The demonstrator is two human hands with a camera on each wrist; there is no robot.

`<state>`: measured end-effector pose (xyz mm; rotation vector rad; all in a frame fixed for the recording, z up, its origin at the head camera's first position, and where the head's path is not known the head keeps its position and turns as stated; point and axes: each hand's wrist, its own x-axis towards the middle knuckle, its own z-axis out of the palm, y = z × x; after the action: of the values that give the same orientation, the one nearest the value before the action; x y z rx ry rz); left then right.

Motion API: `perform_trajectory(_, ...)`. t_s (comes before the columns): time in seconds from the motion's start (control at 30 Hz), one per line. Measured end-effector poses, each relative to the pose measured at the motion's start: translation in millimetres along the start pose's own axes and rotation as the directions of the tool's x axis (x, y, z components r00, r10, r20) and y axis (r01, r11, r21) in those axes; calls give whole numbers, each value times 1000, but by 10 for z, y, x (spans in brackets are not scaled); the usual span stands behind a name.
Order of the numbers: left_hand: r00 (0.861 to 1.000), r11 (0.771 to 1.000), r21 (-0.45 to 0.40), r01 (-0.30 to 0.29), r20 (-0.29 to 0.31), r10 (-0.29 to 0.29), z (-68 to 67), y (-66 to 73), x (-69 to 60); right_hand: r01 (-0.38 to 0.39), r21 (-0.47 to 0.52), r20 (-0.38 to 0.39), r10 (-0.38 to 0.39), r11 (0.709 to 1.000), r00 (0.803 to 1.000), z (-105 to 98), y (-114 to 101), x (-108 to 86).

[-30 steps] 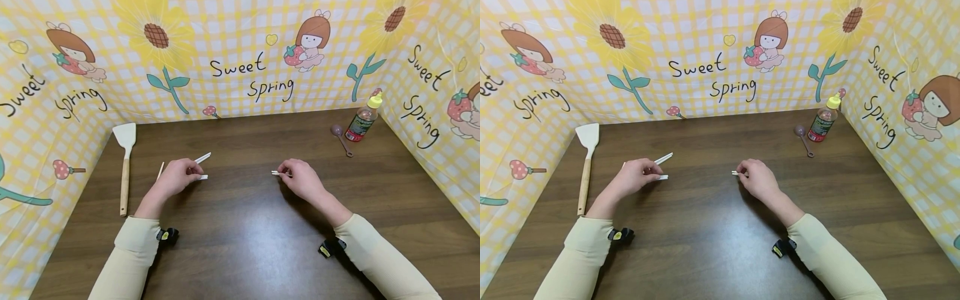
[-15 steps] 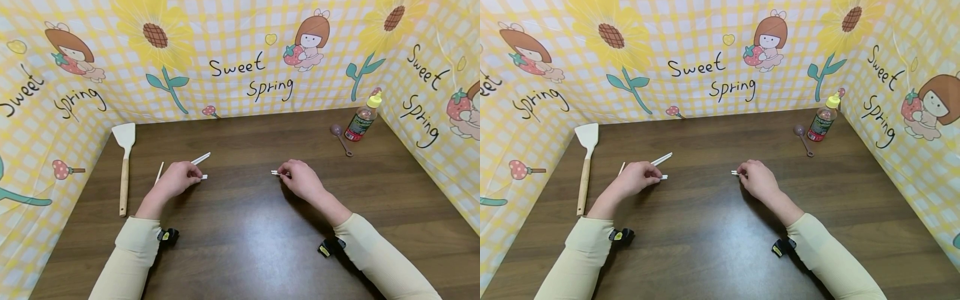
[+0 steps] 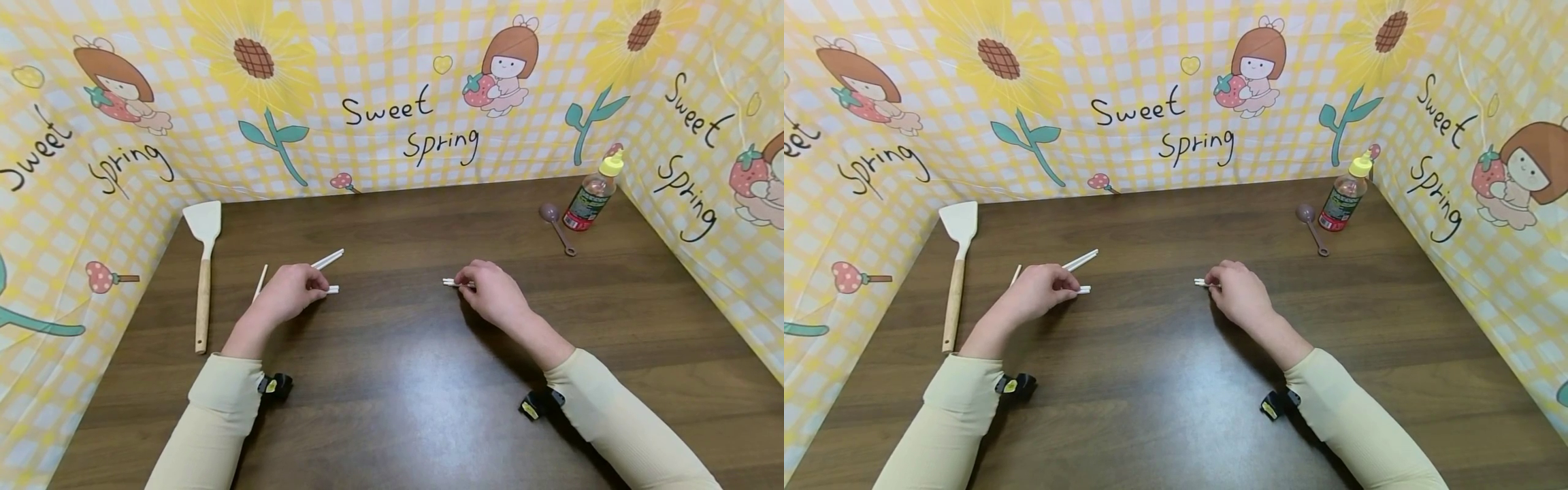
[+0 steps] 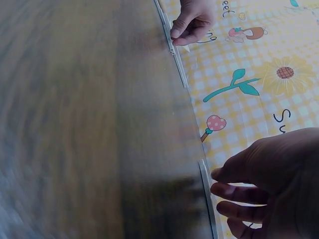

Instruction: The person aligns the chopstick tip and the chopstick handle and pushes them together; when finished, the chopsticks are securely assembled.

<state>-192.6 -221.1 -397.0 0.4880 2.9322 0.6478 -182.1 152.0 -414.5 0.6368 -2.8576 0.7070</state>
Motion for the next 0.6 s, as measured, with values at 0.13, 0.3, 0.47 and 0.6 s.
perform_trajectory(0.13,1000,1000,10,-10,-1,10,3,15,-4,1,-3,16,-1,1000,1000,8,-5,0)
perform_trajectory(0.3,1000,999,33,-26,4,26,7,40,-12,6,12,25,-6,1000,1000,12,-7,-3)
perform_trajectory(0.47,1000,999,39,-12,21,11,5,61,-21,31,28,41,-32,999,999,22,12,-7)
perform_trajectory(0.6,999,999,42,-6,35,5,10,58,-24,41,18,64,-42,999,997,18,4,-10)
